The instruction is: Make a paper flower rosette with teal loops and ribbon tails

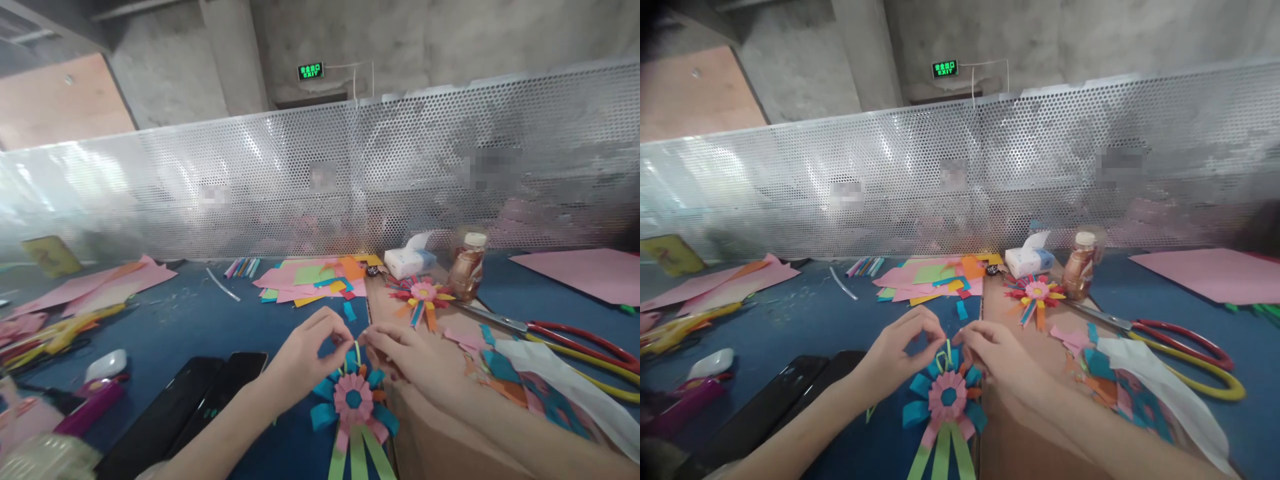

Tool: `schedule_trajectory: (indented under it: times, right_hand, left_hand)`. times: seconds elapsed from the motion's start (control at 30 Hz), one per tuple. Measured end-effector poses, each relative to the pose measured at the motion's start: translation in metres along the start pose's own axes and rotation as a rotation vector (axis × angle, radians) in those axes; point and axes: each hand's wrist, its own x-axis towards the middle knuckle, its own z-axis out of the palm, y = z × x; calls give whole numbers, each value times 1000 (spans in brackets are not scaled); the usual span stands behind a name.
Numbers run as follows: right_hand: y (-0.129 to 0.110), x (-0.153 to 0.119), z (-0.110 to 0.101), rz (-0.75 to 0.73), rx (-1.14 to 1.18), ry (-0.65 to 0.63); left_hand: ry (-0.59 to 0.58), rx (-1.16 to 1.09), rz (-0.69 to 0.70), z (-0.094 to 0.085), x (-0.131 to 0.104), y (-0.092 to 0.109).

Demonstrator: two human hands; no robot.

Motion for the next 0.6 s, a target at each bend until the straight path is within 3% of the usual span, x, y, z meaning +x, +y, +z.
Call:
schedule_trajectory:
  times: [0.1, 0.23, 0.3, 0.4, 0.47, 0.6]
  right_hand:
    - [-7, -6, 8, 183, 317, -189]
    - [0, -9, 9, 249, 547, -386]
    - [4, -8, 6, 264, 604, -422]
    - [4, -6, 3, 249, 561, -370]
    - [1, -5, 1, 190, 408, -257]
    - [0, -1, 0, 48, 22, 0]
  left_hand:
    - [61, -57, 59, 2, -4, 10]
    - [103, -85, 105, 3, -6, 12]
    - [78, -78, 113, 2, -5, 11]
    - [76, -39, 56, -2, -2, 9]
    - [54, -8, -73, -5, 0, 7]
    - [-149, -79, -350, -9, 3, 0]
